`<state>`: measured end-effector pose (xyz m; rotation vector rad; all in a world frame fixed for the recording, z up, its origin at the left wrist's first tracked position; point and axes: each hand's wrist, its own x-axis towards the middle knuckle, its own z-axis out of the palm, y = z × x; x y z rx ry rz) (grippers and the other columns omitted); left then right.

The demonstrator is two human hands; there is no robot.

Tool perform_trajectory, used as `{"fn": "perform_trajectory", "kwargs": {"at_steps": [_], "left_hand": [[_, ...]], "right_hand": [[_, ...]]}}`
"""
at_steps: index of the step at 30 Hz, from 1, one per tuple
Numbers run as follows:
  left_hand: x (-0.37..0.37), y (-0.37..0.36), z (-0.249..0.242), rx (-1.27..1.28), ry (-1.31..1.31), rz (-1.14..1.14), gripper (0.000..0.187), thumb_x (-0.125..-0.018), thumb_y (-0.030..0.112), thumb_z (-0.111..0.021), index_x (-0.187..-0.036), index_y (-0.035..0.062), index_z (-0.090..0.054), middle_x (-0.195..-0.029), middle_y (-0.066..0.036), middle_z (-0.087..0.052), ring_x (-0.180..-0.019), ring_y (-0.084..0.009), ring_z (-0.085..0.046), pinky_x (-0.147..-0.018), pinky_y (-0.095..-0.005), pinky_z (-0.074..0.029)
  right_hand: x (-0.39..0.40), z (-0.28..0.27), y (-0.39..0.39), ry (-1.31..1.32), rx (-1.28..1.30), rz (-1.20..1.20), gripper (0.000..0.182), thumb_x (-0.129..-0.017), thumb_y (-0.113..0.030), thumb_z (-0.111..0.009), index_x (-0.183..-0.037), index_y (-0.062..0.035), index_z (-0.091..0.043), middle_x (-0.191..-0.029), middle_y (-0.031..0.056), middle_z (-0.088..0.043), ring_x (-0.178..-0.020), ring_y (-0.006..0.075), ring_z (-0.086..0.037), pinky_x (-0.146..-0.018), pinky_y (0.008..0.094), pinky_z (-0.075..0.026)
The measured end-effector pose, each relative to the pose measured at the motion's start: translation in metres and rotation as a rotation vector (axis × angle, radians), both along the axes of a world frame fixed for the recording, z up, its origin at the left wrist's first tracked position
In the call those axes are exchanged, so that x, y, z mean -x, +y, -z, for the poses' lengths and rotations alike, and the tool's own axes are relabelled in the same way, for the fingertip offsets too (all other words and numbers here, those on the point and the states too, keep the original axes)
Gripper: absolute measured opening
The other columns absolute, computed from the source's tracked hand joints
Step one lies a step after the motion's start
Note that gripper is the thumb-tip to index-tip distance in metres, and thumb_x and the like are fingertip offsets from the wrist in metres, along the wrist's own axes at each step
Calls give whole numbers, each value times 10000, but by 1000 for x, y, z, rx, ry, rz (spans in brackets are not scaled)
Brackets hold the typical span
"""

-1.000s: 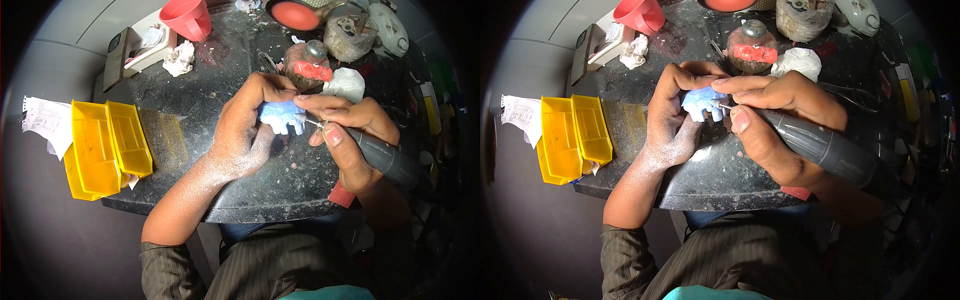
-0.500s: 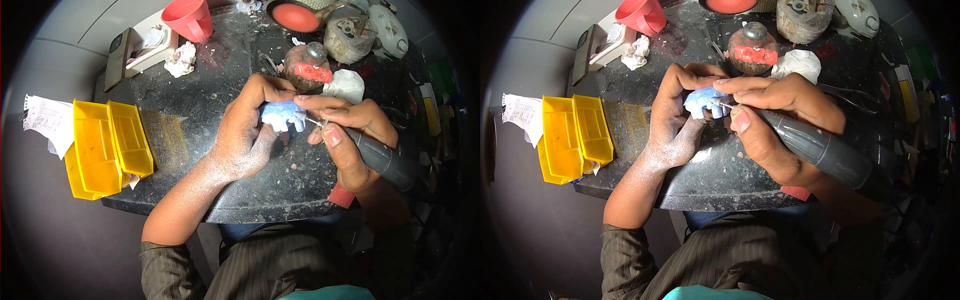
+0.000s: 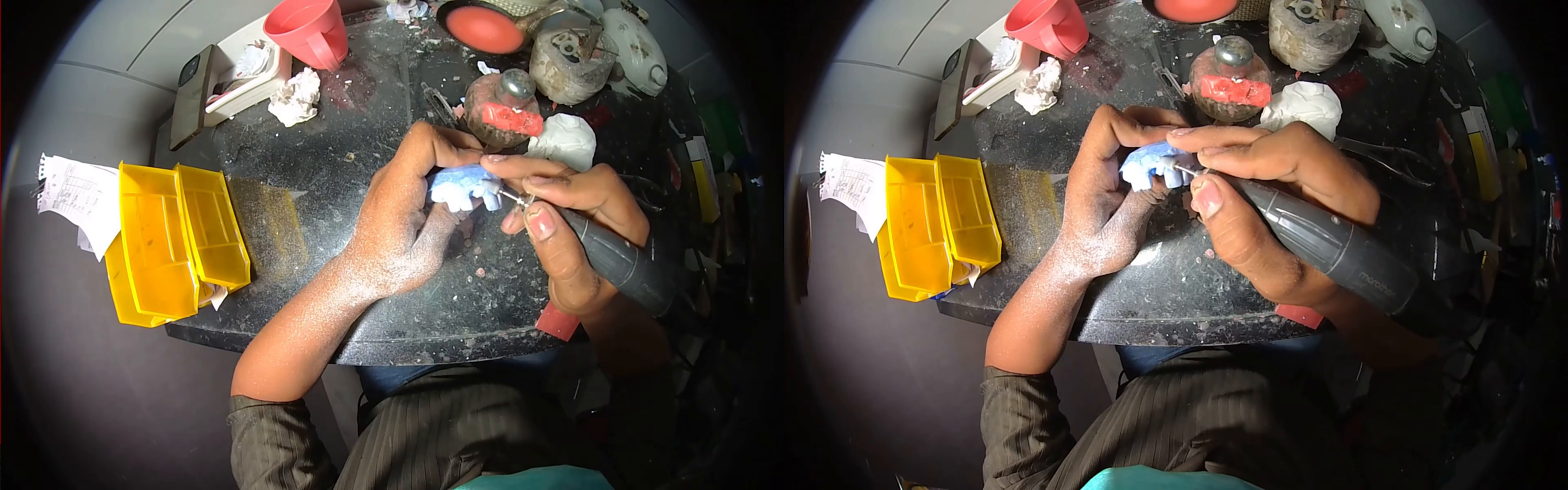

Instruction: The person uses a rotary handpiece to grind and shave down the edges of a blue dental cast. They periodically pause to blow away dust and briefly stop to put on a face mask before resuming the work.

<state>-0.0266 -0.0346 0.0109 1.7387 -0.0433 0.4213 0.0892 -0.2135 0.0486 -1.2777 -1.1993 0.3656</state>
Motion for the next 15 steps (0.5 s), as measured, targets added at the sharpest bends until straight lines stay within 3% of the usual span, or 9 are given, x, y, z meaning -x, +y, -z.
{"fn": "perform_trajectory", "kwargs": {"at_steps": [8,15], "left_hand": [[1,-3,-5,56,56,-14,277,-958,61,-668,-1150,42,-469,-1262,-149,-569,-1140,-184,-584,-984,-340,-477],[1,-3,-4,36,53,-20,261,-973,96,-664,-1141,38,-472,-1239,-144,-579,-1128,-183,-590,-982,-338,-479]], "right_hand": [[3,0,2,39,1,29,134,-960,15,-537,-1078,60,-495,-1167,372,-648,-810,202,-676,-751,322,-585],[4,-1,2,53,10,35,140,-960,11,-542,-1081,64,-493,-1165,376,-647,-806,197,-674,-753,325,-582]]}}
